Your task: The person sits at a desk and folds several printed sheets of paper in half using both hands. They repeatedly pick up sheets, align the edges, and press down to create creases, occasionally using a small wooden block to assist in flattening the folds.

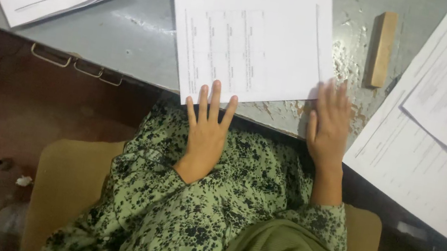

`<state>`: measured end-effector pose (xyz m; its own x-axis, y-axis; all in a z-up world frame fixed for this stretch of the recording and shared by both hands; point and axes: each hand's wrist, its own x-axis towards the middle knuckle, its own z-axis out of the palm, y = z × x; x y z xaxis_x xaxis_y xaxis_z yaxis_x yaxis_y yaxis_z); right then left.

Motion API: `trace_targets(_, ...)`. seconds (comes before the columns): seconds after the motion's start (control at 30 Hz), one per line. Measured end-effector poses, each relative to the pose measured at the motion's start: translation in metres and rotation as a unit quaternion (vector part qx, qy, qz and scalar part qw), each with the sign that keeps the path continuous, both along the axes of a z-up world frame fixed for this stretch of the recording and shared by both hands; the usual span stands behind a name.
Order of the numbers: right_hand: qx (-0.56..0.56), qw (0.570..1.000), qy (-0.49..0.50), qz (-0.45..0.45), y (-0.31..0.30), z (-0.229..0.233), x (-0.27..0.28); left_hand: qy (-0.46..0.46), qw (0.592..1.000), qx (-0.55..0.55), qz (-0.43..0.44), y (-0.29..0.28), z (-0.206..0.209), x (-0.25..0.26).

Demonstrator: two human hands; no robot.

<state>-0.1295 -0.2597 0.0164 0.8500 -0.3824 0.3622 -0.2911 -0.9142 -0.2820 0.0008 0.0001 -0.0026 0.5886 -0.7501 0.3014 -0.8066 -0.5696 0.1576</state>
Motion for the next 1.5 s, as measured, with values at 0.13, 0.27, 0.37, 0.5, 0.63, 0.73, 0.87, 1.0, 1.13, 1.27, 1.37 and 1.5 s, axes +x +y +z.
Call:
trace_targets(0.13, -0.016, 0.996, 0.007, 0.091, -0.008, -0.016, -0.004, 0.066, 0.997, 0.027, -0.014, 0.002, 0.01, 0.006)
trace_targets(0.27, 0.03, 0.997, -0.01, 0.064, -0.007, -0.02, -0.003, 0.127, 0.985, 0.116, 0.005, 0.012, 0.022, 0.015)
trace_targets(0.37, 0.025, 0.999, -0.033, 0.032, -0.003, -0.021, -0.001, 0.125, 0.981, 0.144, 0.037, 0.031, 0.028, 0.033)
trace_targets(0.5, -0.144, 0.981, -0.091, -0.087, -0.061, -0.051, 0.01, 0.099, 0.991, 0.081, -0.03, 0.047, 0.023, 0.047)
trace_targets(0.63, 0.001, 0.975, -0.058, -0.213, -0.084, 0.026, 0.062, 0.165, 0.985, 0.024, -0.043, 0.035, 0.033, 0.053)
trace_targets(0.73, -0.012, 0.971, -0.029, -0.238, -0.137, -0.007, 0.085, 0.113, 0.991, -0.034, -0.062, 0.023, 0.036, 0.055)
trace_targets(0.87, -0.081, 0.969, -0.083, -0.216, -0.142, 0.003, 0.109, 0.105, 0.991, -0.079, -0.036, 0.009, 0.031, 0.067)
trace_targets(1.0, 0.047, 0.993, -0.038, -0.104, -0.034, 0.073, 0.13, 0.108, 0.979, -0.169, -0.048, 0.002, 0.026, 0.082)
trace_targets(1.13, 0.417, 0.905, 0.016, -0.082, 0.075, 0.113, 0.163, 0.134, 0.979, -0.153, -0.023, -0.004, 0.04, 0.08)
trace_targets(1.27, 0.031, 0.998, 0.048, 0.024, 0.116, 0.017, 0.193, 0.142, 0.984, -0.099, -0.028, -0.003, 0.04, 0.083)
trace_targets(1.37, -0.052, 0.997, 0.055, 0.008, 0.129, 0.018, 0.207, 0.116, 0.988, -0.102, 0.002, -0.006, 0.031, 0.082)
trace_targets(1.5, 0.03, 1.0, 0.003, 0.003, 0.113, 0.01, 0.207, 0.104, 0.992, -0.052, 0.041, -0.008, 0.025, 0.082)
